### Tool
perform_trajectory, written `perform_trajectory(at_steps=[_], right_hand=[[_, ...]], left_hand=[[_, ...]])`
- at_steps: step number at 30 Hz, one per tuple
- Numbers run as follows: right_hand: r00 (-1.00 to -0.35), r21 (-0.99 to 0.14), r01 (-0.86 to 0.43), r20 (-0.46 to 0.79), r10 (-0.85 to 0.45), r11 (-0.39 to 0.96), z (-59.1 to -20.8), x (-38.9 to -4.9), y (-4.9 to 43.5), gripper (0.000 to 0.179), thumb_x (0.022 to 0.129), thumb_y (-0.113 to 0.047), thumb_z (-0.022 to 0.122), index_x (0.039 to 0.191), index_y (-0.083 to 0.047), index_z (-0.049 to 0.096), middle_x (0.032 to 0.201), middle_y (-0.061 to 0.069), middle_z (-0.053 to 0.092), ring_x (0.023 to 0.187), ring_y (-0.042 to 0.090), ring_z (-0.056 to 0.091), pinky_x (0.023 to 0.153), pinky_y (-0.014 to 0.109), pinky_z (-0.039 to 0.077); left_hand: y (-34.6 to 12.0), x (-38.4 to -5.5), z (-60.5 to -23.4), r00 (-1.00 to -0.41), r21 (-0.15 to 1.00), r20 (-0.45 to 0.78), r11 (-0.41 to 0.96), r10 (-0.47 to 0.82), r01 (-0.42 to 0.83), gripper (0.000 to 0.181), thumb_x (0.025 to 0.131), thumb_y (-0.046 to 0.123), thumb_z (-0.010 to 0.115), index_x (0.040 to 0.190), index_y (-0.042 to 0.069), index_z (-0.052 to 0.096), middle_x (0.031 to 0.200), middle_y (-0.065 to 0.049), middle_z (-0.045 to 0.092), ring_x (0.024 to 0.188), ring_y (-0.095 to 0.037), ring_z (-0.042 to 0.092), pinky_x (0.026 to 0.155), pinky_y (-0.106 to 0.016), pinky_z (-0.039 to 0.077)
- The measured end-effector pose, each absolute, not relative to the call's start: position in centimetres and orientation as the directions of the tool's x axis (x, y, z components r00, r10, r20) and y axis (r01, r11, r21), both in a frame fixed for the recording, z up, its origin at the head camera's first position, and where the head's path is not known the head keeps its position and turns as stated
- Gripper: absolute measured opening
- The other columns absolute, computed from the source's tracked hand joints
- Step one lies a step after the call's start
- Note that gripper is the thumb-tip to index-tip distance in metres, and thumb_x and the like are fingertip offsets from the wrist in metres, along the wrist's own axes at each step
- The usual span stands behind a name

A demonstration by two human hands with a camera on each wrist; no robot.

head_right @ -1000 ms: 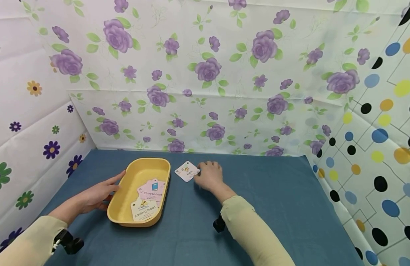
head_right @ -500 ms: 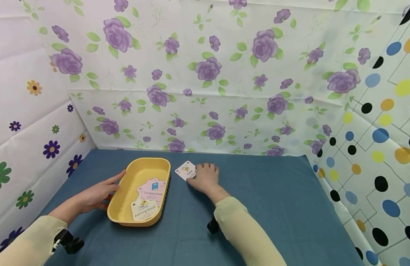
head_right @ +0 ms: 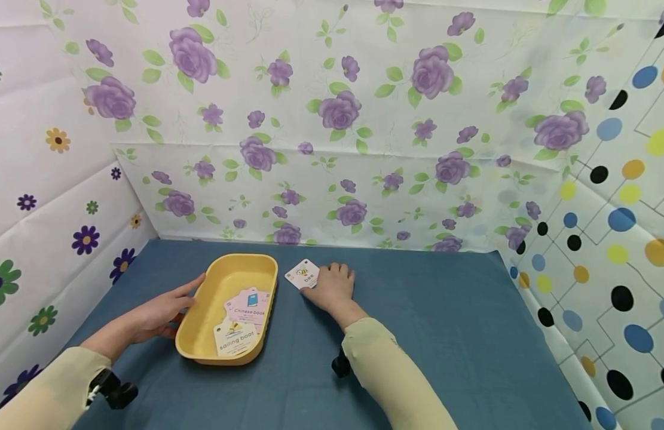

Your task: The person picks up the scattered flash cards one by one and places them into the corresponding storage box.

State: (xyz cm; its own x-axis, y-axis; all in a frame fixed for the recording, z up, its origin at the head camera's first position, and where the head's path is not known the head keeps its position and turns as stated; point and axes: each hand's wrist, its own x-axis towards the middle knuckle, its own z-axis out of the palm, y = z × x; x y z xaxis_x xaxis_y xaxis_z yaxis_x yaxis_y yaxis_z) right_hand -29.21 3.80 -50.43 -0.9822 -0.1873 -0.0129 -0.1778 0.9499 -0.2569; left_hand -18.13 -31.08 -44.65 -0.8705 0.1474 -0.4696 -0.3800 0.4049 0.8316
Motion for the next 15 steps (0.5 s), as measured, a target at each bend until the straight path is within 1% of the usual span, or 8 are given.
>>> perform_trajectory(at_steps=[9,15], right_hand=[[-0.987,-0.254,-0.156,0.010,-0.158,0.955,-50.58,-29.11,3.73,0.075,0.088,-0.062,0.072,0.137,-0.006,0.062,0.140,0.018,0.050,0.132,0.041,0.038,0.113,0.058,0.026],[-0.989,-0.272,-0.145,0.016,-0.146,0.951,-50.69,-29.03,3.67,0.075,0.088,-0.061,0.073,0.137,-0.005,0.062,0.140,0.019,0.050,0.132,0.041,0.038,0.114,0.058,0.026]], left_hand=[[-30.92,-18.23,-44.56,-0.868,0.818,-0.480,0.424,0.129,-0.389,0.066,0.113,0.026,0.036,0.165,0.035,-0.002,0.163,-0.030,0.013,0.102,-0.033,0.066,0.076,-0.051,0.057],[-30.95,-18.21,-44.65,-0.868,0.816,-0.481,0.427,0.125,-0.390,0.066,0.113,0.025,0.036,0.165,0.034,-0.002,0.163,-0.030,0.014,0.101,-0.032,0.066,0.076,-0.051,0.057]])
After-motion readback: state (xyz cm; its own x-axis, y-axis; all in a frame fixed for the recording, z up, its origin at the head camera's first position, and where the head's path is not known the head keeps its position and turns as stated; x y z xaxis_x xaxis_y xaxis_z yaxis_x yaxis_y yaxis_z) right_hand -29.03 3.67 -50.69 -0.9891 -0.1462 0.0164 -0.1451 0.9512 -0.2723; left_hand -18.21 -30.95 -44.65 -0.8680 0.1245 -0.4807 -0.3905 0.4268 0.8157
